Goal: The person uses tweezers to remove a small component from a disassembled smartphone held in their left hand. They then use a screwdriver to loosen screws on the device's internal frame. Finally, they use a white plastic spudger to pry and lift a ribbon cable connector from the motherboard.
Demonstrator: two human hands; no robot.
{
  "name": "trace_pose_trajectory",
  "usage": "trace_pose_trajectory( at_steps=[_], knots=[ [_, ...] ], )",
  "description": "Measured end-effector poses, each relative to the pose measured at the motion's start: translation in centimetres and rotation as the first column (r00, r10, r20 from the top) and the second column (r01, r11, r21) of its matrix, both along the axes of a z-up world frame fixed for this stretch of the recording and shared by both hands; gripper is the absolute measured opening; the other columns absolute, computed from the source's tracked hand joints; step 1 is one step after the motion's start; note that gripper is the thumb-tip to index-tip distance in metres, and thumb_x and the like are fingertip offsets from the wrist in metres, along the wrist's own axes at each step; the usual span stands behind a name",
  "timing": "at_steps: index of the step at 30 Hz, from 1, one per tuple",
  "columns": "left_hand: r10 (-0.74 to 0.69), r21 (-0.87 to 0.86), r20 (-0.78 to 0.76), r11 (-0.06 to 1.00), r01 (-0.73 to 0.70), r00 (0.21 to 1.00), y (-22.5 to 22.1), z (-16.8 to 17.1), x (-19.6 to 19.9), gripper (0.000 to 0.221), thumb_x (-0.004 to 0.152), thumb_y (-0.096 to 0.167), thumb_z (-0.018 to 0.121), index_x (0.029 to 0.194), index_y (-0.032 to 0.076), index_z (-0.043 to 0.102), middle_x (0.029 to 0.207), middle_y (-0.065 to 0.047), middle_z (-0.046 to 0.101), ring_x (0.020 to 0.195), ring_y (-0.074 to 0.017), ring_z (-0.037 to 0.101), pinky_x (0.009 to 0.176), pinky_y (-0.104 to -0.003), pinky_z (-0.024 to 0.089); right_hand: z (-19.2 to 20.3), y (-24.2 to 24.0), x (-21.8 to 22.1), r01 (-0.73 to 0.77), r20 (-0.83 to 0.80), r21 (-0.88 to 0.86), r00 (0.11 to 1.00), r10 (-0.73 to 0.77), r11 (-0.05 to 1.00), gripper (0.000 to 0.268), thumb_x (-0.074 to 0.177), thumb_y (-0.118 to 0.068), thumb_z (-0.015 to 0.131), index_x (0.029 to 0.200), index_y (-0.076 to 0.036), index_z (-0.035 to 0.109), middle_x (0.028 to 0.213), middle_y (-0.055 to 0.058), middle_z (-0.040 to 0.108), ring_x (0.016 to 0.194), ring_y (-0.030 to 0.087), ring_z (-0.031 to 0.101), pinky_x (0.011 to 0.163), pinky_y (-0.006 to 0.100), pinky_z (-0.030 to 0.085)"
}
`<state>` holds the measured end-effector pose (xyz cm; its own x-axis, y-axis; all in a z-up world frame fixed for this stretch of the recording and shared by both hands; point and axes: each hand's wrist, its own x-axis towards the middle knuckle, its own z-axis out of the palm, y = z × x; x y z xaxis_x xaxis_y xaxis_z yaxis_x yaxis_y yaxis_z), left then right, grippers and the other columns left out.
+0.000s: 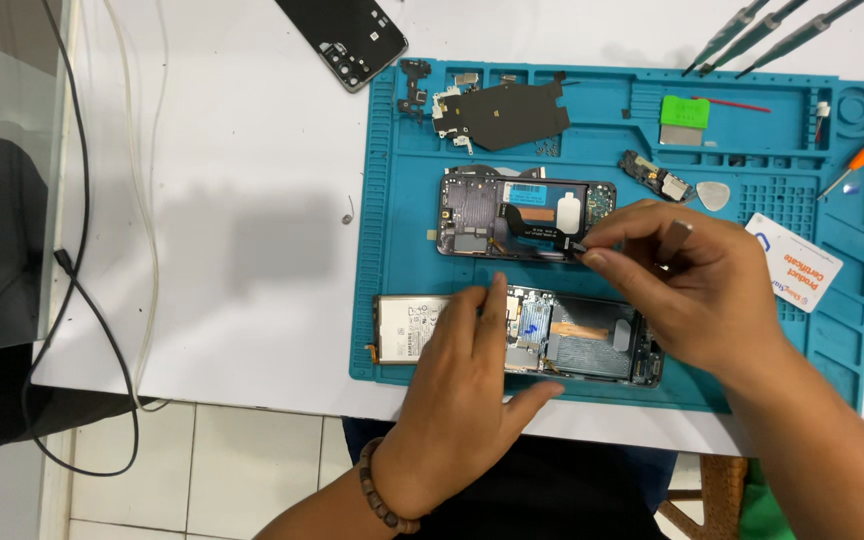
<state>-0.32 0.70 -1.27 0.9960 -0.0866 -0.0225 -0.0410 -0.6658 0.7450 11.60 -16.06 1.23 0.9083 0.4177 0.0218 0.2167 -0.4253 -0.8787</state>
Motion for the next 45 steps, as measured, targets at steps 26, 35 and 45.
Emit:
trace_pose_trajectory(
  at_steps=[26,35,45],
  knots=[
    [0.055,0.165,0.309,0.980,-0.110,0.949,5.0,0.5,0.5,0.032,0.086,0.019,0.052,0.110,-0.001,0.061,0.107,-0.018,0.056,0.103,-0.0354,0.049,0.080,-0.048,0.038,-3.1,7.0,5.2,-0.453,0.548,-0.244,0.665,0.507,0.858,0.014,0.079,0.005,0.070,0.087,-0.007,0.068,0.088,0.005,0.071,0.082,0.025,0.069,0.073,0.039,0.051],
    [-0.024,0.283,0.374,0.955,-0.089,0.927,9.5,0.4,3.7,0.026,0.086,0.003,0.054,0.108,-0.003,0.066,0.097,-0.018,0.058,0.098,-0.0337,0.052,0.081,-0.045,0.036,-2.4,8.5,3.9,-0.327,0.577,-0.283,0.693,0.433,0.902,0.014,0.074,0.006,0.076,0.075,-0.007,0.072,0.075,0.005,0.072,0.064,0.022,0.066,0.059,0.029,0.048],
    [-0.057,0.270,0.356,0.962,-0.044,0.933,9.2,-1.3,4.6,0.027,0.089,0.005,0.051,0.112,-0.001,0.064,0.098,-0.017,0.056,0.101,-0.0327,0.051,0.084,-0.045,0.037,-2.5,8.8,4.1,-0.319,0.594,-0.332,0.660,0.460,0.888,0.012,0.075,0.002,0.077,0.074,-0.008,0.072,0.076,0.003,0.072,0.063,0.019,0.064,0.059,0.028,0.045]
  ],
)
